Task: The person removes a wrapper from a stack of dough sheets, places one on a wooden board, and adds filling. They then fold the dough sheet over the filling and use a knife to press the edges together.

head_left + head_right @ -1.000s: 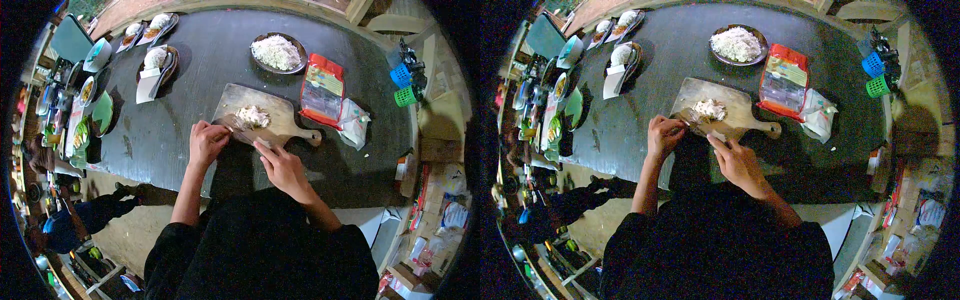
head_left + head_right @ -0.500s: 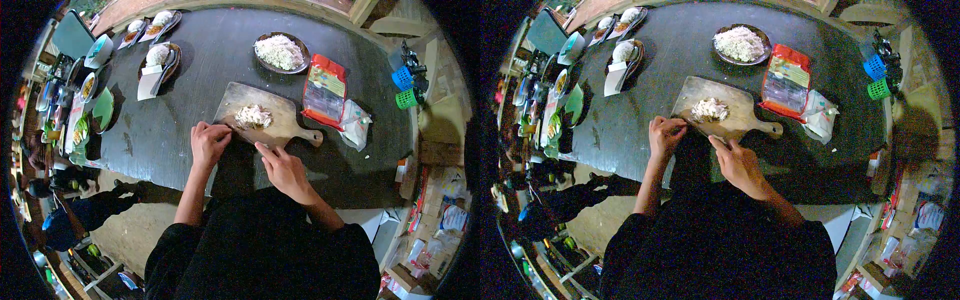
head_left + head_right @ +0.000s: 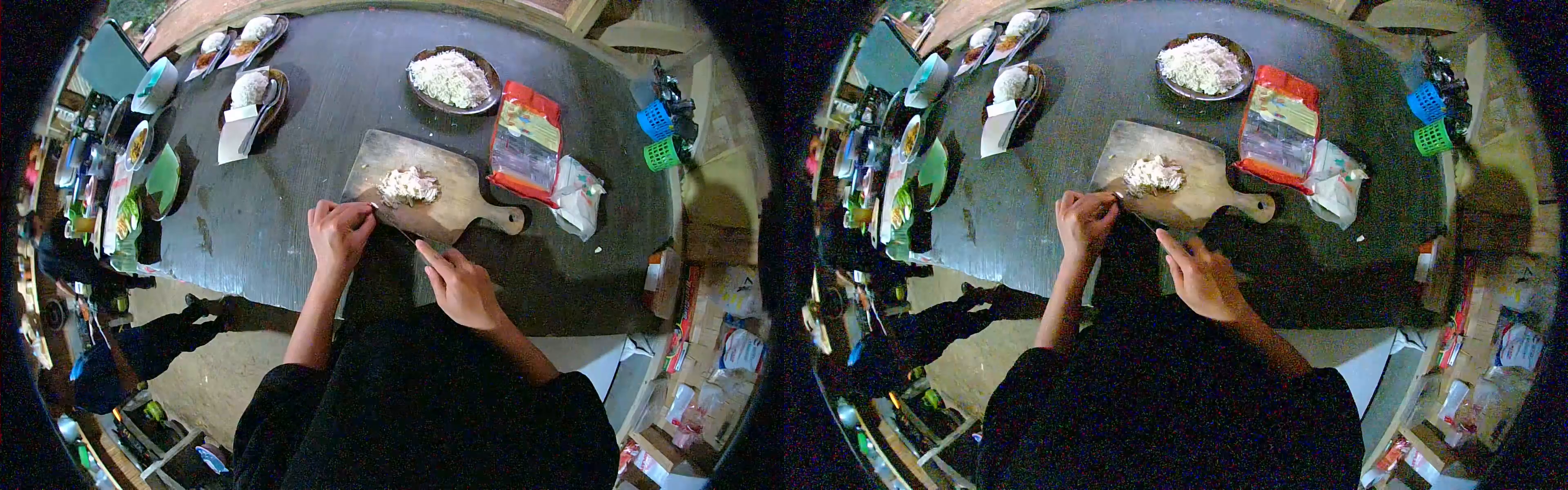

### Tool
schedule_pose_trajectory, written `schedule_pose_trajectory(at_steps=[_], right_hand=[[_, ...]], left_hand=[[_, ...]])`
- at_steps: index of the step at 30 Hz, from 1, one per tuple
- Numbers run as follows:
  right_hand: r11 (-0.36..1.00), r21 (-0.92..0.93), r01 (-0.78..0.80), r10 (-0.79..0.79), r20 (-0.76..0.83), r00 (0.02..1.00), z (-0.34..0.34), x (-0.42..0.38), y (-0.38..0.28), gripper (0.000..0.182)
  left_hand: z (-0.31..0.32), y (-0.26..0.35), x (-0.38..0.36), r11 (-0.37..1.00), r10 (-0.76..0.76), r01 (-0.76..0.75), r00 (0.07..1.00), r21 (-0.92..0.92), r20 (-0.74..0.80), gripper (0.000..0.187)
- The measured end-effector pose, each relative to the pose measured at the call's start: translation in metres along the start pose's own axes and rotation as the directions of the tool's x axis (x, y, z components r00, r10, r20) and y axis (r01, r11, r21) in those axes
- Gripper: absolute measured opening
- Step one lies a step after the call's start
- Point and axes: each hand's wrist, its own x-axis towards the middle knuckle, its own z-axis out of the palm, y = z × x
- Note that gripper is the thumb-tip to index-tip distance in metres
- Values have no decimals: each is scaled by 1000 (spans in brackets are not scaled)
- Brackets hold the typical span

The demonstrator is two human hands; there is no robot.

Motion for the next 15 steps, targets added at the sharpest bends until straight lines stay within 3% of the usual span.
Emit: schedule_pose_trajectory(at_steps=[7,15], right_hand=[[997,-76,-26,32,74,997,7,11,-6,51],[999,-32,-41,40,-52,998,12,15,-1,51]], left_hand=[[1,1,2,1000,2,-2,1000,13,-17,12],[-4,8,3,998,-41,41,999,40,-16,11]])
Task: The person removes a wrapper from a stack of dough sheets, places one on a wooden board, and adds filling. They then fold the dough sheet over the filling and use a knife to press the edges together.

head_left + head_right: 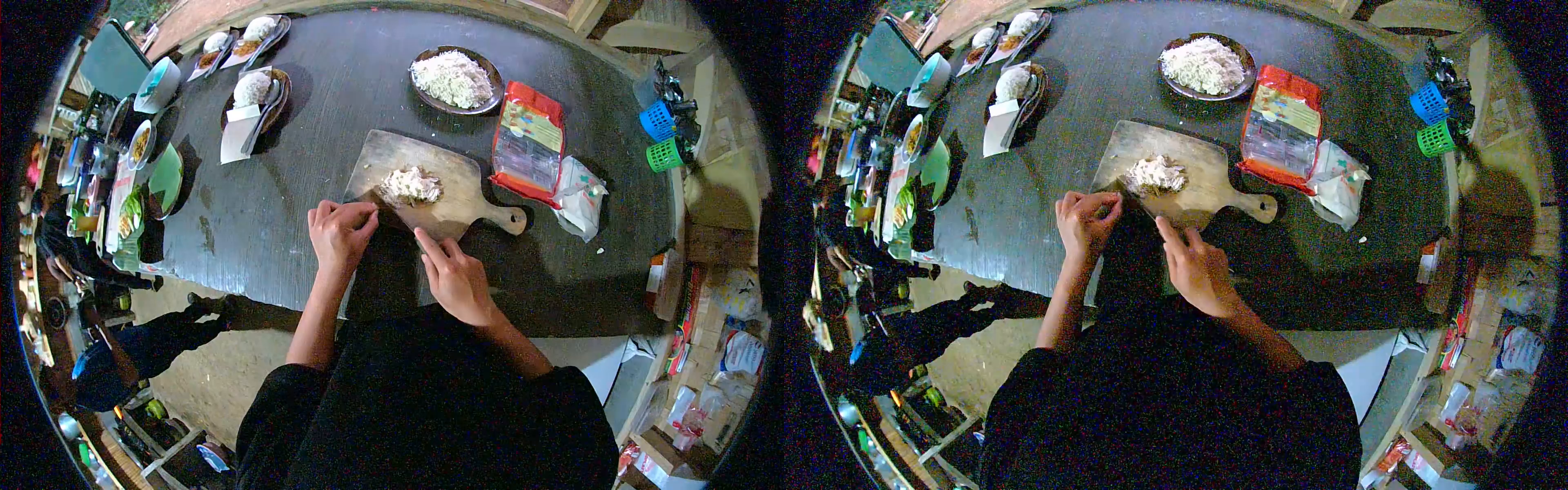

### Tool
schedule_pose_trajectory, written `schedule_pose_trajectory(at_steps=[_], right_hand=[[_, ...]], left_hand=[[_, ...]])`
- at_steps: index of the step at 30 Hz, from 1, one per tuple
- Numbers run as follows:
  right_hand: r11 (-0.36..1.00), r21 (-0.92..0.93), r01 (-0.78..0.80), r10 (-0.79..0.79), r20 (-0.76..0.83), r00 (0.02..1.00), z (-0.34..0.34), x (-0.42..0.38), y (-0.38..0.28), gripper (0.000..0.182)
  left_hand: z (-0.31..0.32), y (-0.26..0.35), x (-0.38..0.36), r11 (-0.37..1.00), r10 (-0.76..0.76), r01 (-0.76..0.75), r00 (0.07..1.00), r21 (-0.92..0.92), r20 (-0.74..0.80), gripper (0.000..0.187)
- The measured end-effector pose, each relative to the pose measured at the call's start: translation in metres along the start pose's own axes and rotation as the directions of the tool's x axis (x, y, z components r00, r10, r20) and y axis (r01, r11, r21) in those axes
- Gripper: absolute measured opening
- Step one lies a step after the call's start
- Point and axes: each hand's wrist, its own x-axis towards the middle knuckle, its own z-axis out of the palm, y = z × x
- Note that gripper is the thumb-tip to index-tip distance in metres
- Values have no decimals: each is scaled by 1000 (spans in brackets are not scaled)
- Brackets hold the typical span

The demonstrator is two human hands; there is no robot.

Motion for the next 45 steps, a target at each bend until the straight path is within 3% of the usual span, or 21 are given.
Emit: schedule_pose_trajectory(at_steps=[4,19,27,34,39,45], right_hand=[[998,66,17,-17,-10,1000,-9,-7,1,50],[995,-99,21,-10,109,994,-5,4,-9,51],[997,39,61,-59,-50,997,-2,3,6,48],[995,68,75,-76,13,997,-7,-5,4,47],[1000,17,25,-27,107,994,-7,-4,1,50],[998,-61,31,-27,62,998,-1,8,-4,49]], left_hand=[[4,-5,-2,999,51,-51,999,11,-20,11],[5,-6,-1,1000,19,-19,1000,8,2,12],[4,-2,-2,999,50,-50,999,22,-14,9],[5,-6,-2,998,55,-55,998,16,-6,10],[5,-7,-2,999,44,-44,999,-12,-5,12],[1,-4,-2,999,40,-40,999,5,3,12]])
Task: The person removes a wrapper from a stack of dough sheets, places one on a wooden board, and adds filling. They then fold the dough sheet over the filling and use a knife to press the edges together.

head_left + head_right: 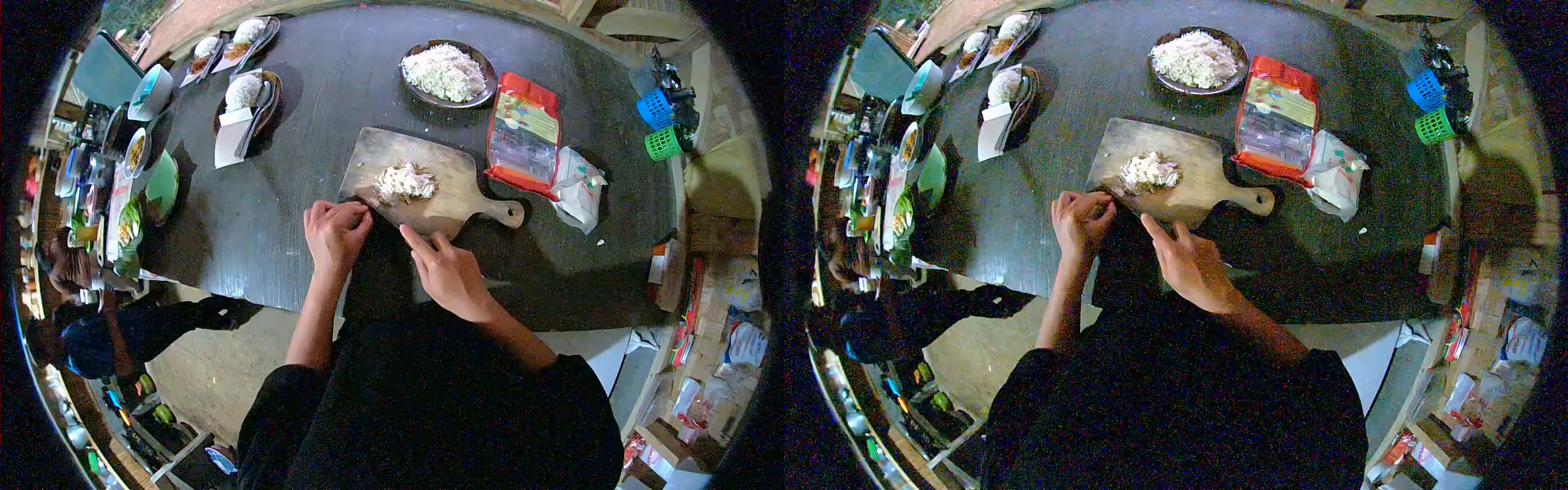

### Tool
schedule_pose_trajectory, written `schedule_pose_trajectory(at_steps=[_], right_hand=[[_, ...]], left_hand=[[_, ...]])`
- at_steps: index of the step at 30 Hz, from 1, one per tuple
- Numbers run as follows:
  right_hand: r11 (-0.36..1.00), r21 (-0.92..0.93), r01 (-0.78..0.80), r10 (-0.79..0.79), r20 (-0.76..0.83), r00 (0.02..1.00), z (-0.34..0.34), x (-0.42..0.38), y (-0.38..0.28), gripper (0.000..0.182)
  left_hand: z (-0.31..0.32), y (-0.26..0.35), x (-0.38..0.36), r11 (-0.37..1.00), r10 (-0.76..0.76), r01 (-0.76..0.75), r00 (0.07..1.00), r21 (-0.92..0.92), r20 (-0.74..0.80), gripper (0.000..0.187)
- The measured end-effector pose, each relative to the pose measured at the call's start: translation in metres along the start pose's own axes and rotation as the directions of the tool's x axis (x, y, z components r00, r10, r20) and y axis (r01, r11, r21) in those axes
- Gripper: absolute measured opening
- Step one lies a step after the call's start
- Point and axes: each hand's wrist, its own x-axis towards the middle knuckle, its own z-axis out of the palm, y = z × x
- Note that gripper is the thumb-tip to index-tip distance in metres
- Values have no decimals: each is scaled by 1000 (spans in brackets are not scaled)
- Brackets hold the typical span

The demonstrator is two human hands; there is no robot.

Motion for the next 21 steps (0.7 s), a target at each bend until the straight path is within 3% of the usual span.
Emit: schedule_pose_trajectory(at_steps=[7,21], right_hand=[[999,32,16,-13,-94,995,1,1,5,50],[1000,18,19,-20,29,999,-9,-6,1,49]], left_hand=[[2,-1,-2,1000,-6,6,1000,-3,-23,13],[1,-2,0,1000,-11,11,1000,1,8,13]])
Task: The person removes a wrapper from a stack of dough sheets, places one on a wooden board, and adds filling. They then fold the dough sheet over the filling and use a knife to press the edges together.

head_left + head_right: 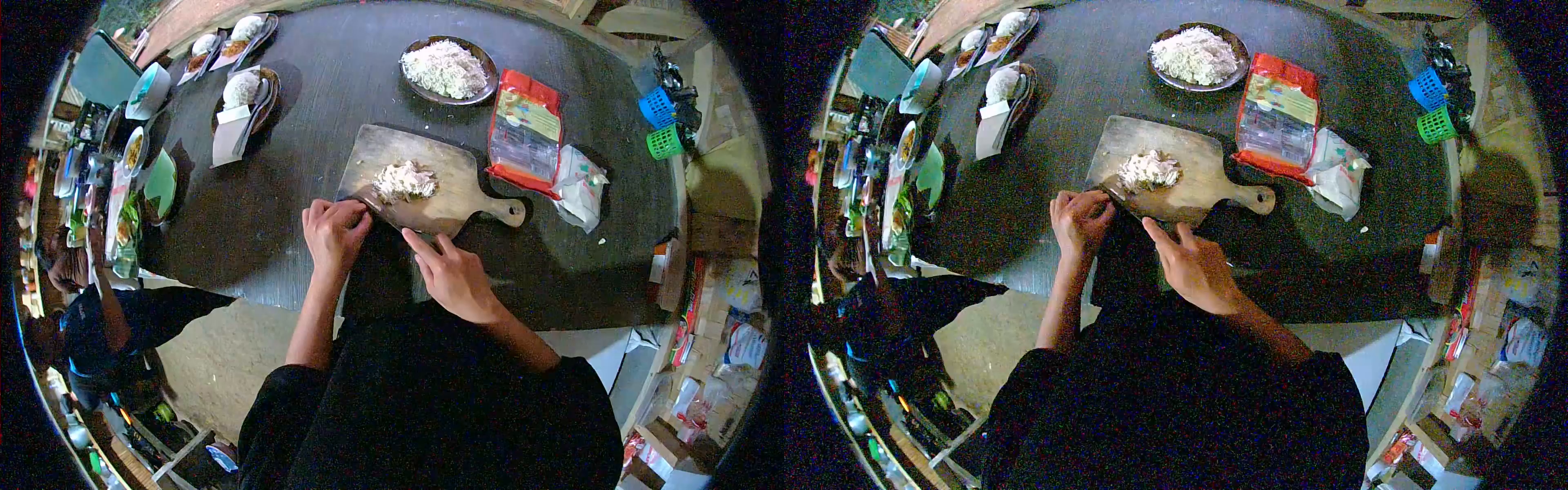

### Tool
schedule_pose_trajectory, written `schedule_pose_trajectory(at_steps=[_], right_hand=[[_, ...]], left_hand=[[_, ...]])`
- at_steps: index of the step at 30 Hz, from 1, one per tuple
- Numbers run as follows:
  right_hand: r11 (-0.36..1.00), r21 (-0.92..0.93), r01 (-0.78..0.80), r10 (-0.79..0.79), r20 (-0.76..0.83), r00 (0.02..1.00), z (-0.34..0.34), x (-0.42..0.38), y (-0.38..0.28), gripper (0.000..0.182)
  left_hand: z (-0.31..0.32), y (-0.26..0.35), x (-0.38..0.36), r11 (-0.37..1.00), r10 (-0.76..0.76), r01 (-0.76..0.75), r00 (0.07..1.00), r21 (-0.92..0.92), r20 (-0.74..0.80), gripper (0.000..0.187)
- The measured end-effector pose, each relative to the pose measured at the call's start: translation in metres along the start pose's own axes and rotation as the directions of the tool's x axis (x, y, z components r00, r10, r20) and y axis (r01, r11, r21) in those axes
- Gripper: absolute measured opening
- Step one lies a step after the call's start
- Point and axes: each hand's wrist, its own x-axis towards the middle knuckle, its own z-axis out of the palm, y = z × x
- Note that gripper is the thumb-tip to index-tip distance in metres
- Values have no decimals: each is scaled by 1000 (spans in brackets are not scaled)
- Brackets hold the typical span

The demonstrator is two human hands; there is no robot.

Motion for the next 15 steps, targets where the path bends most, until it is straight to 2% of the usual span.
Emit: schedule_pose_trajectory(at_steps=[7,9,13,15], right_hand=[[999,-35,-8,7,-34,999,6,17,-2,48],[999,35,42,-36,-155,987,12,18,1,47],[999,34,0,4,-131,991,0,11,4,46],[994,108,29,-11,-161,987,-6,3,6,46]], left_hand=[[1,-1,0,1000,9,-9,1000,-8,-10,13],[0,-2,0,1000,5,-5,1000,-11,-9,13],[3,-4,0,1000,12,-13,1000,-26,-18,11],[3,-7,0,999,18,-18,1000,-29,-21,10]])
